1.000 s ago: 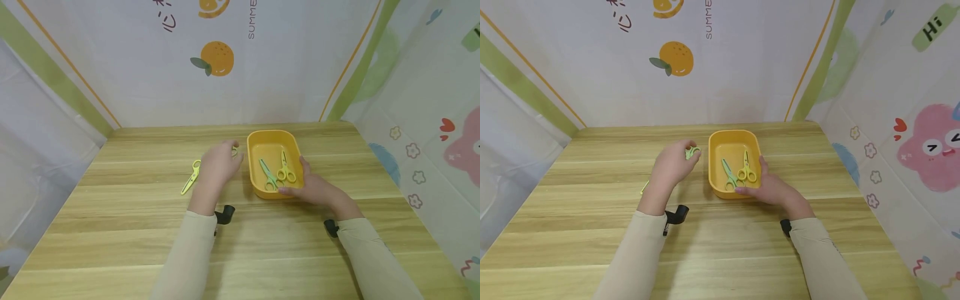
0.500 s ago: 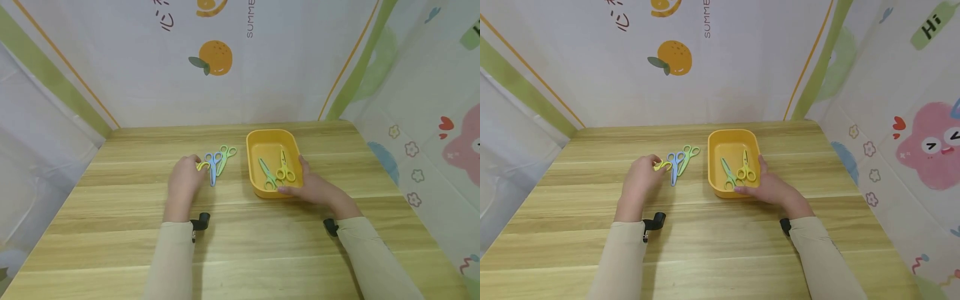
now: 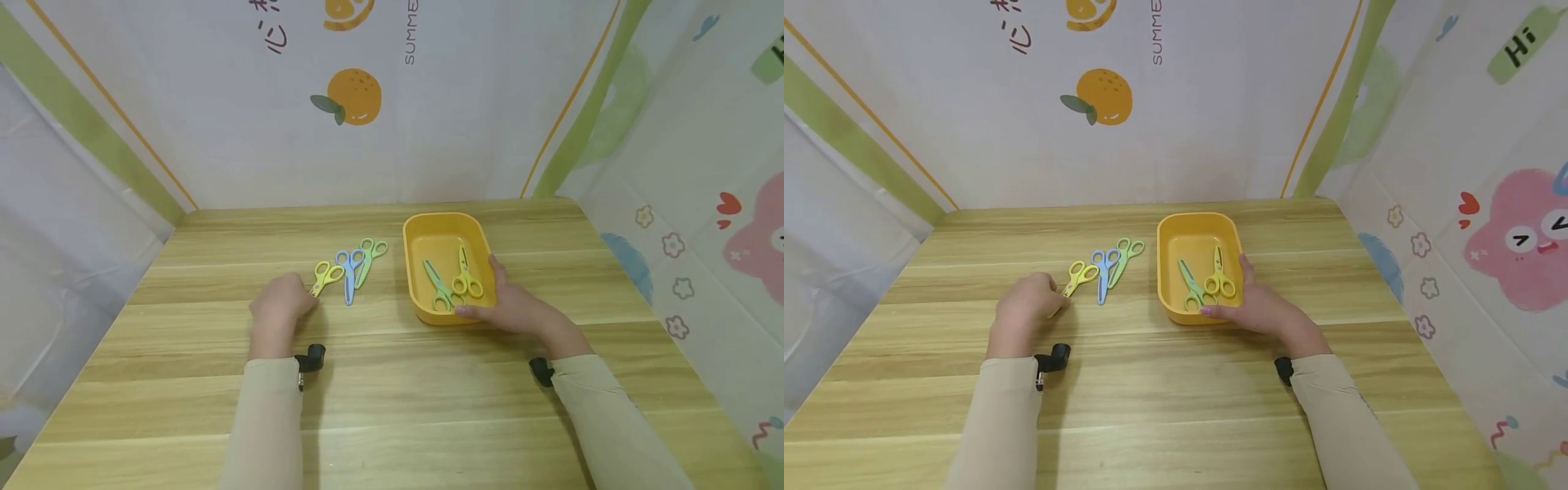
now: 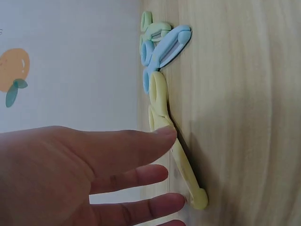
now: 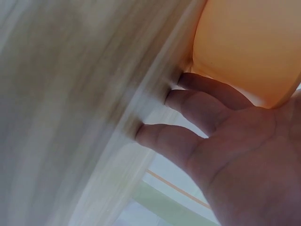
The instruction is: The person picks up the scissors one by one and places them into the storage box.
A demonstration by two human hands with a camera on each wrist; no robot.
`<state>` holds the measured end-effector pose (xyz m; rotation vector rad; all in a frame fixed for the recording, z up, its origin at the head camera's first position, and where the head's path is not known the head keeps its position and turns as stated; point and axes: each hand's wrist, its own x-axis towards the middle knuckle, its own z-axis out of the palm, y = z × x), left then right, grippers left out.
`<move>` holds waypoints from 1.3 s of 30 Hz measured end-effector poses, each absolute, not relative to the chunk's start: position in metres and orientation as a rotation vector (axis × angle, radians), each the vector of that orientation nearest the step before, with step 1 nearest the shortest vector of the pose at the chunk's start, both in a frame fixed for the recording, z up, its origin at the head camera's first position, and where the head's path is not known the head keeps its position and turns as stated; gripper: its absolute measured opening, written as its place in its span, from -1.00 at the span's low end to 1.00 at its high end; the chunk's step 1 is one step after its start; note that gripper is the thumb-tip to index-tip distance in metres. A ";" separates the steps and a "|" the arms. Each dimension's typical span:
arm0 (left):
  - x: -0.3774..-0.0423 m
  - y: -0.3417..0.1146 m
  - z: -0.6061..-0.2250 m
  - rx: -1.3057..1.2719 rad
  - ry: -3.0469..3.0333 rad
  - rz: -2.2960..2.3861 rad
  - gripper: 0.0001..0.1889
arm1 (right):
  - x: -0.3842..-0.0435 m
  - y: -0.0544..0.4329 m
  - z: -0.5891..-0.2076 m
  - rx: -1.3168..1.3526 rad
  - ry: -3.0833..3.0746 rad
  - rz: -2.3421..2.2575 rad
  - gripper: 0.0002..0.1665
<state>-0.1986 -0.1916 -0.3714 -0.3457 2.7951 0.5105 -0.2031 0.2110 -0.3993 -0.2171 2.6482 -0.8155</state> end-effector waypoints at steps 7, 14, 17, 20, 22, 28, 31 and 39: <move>-0.201 -0.193 -0.372 -0.353 2.776 0.479 -0.68 | -0.203 0.212 -0.402 -0.210 2.636 -0.836 0.76; -0.204 -0.190 -0.375 -0.335 2.801 0.409 -0.60 | -0.202 0.212 -0.402 -0.206 2.631 -0.841 0.76; -0.205 -0.191 -0.377 -0.332 2.802 0.400 -0.65 | -0.202 0.212 -0.402 -0.208 2.621 -0.856 0.76; -0.206 -0.191 -0.376 -0.335 2.801 0.400 -0.69 | -0.202 0.211 -0.402 -0.210 2.616 -0.863 0.76; -0.206 -0.190 -0.375 -0.333 2.803 0.394 -0.73 | -0.202 0.211 -0.402 -0.207 2.618 -0.860 0.76; -0.211 -0.188 -0.374 -0.302 2.829 0.338 -0.78 | -0.203 0.211 -0.401 -0.208 2.622 -0.852 0.76; -0.212 -0.189 -0.374 -0.303 2.835 0.318 -0.78 | -0.203 0.211 -0.399 -0.213 2.618 -0.863 0.76; -0.210 -0.191 -0.374 -0.343 2.809 0.366 -0.76 | -0.202 0.211 -0.399 -0.212 2.615 -0.851 0.76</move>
